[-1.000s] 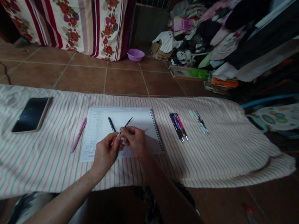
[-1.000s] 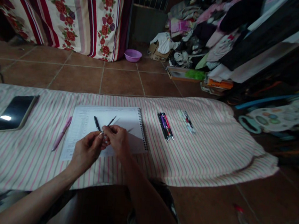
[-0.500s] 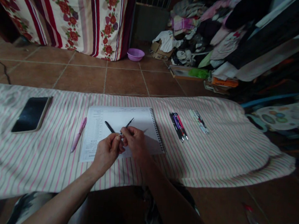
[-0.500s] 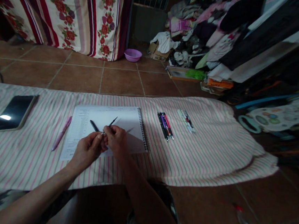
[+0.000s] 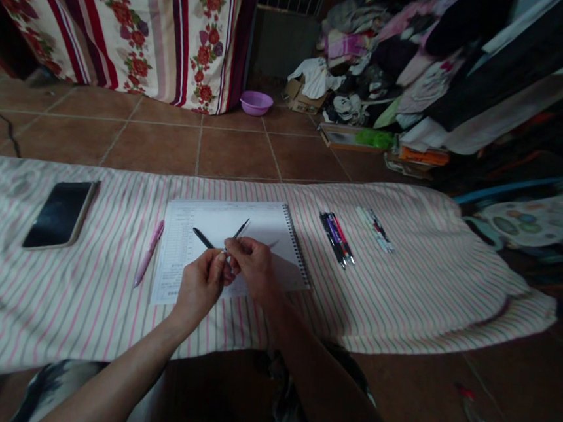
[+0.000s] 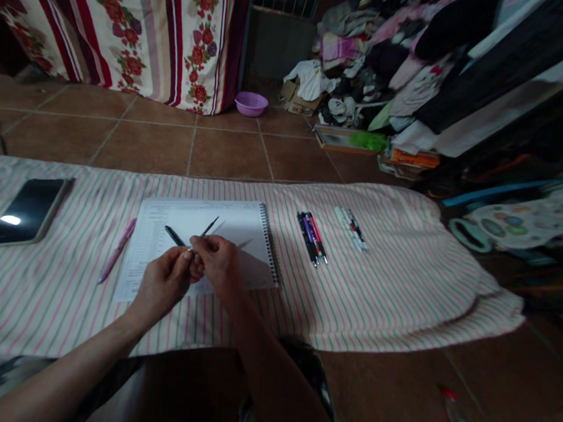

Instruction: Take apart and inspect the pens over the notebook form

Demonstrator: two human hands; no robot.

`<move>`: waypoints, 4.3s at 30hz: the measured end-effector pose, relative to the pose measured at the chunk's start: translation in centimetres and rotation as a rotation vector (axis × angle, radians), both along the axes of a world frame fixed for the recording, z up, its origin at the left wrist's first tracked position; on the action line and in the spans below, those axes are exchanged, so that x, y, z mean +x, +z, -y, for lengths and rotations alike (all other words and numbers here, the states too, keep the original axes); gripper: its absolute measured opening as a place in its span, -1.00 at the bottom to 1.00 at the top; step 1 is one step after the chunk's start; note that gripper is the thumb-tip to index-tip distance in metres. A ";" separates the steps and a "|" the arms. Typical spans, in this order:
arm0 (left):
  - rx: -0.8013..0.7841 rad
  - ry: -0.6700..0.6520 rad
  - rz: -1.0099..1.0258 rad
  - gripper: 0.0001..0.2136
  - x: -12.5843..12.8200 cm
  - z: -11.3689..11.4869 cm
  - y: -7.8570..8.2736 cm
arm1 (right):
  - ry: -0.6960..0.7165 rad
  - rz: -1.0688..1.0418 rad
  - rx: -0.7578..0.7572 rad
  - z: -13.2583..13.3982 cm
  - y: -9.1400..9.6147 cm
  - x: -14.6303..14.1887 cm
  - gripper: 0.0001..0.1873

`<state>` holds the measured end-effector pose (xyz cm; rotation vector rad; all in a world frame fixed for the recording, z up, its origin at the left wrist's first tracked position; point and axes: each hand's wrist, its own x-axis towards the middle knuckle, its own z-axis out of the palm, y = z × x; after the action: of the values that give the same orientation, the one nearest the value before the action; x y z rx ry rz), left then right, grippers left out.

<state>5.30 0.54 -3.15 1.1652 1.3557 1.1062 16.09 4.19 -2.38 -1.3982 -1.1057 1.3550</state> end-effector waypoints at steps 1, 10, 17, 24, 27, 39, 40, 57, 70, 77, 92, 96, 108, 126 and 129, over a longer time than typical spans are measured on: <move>0.008 0.006 -0.021 -0.72 0.0 0.1 0.0 | 0.000 0.004 -0.013 0.0 0.1 0.0 -0.69; -0.003 -0.054 -0.018 -0.71 -0.2 0.1 -0.5 | -0.018 0.091 0.006 0.1 0.0 -0.1 -0.68; -0.059 -0.188 0.093 -0.66 -0.6 -0.4 -0.4 | 0.007 0.112 0.037 0.1 0.3 0.1 -0.71; -0.094 -0.191 0.172 -0.66 -0.7 -0.7 -0.1 | 0.035 0.138 0.072 0.0 0.2 0.1 -0.73; -0.109 -0.137 0.193 -0.68 -0.5 -0.7 -0.4 | 0.040 0.159 0.103 -0.1 0.1 0.1 -0.71; 0.001 -0.112 0.037 -0.70 -0.3 -0.2 -0.7 | -0.011 0.227 0.071 0.0 0.1 0.1 -0.64; -0.003 -0.119 0.050 -0.70 -0.3 -0.3 -0.8 | -0.007 0.240 0.082 0.0 0.2 0.1 -0.64; -0.042 -0.069 0.190 -0.71 -0.3 -0.6 0.0 | 0.084 0.056 0.082 -0.3 0.3 -0.1 -0.70; -0.001 -0.057 0.098 -0.71 -0.3 -0.3 -0.4 | -0.028 0.138 0.015 0.2 0.2 -0.4 -0.71; -0.061 -0.117 0.162 -0.69 -0.5 -0.5 -0.1 | -0.014 0.198 0.116 0.2 0.2 -0.2 -0.70; -0.105 -0.211 0.319 -0.62 -1.0 -0.9 0.1 | 0.062 0.122 0.125 0.2 0.3 -0.1 -0.72; -0.095 -0.129 0.338 -0.65 -0.7 -0.8 0.1 | 0.084 0.148 0.161 0.1 0.5 0.0 -0.71; 0.000 0.170 0.405 -0.75 -1.3 0.2 1.2 | 0.197 0.573 0.356 0.3 0.1 -0.5 -0.85; 0.034 0.301 0.279 -0.77 -3.0 0.5 1.9 | 0.439 0.747 0.488 0.3 0.6 -1.1 -0.85; 0.035 0.245 0.225 -0.75 -2.8 0.8 1.9 | 0.203 0.321 0.203 -1.1 0.8 0.5 -0.85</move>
<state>2.54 -0.25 -1.26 0.8837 1.3297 1.3967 16.56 5.27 -1.57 -1.4117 -1.5876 1.1405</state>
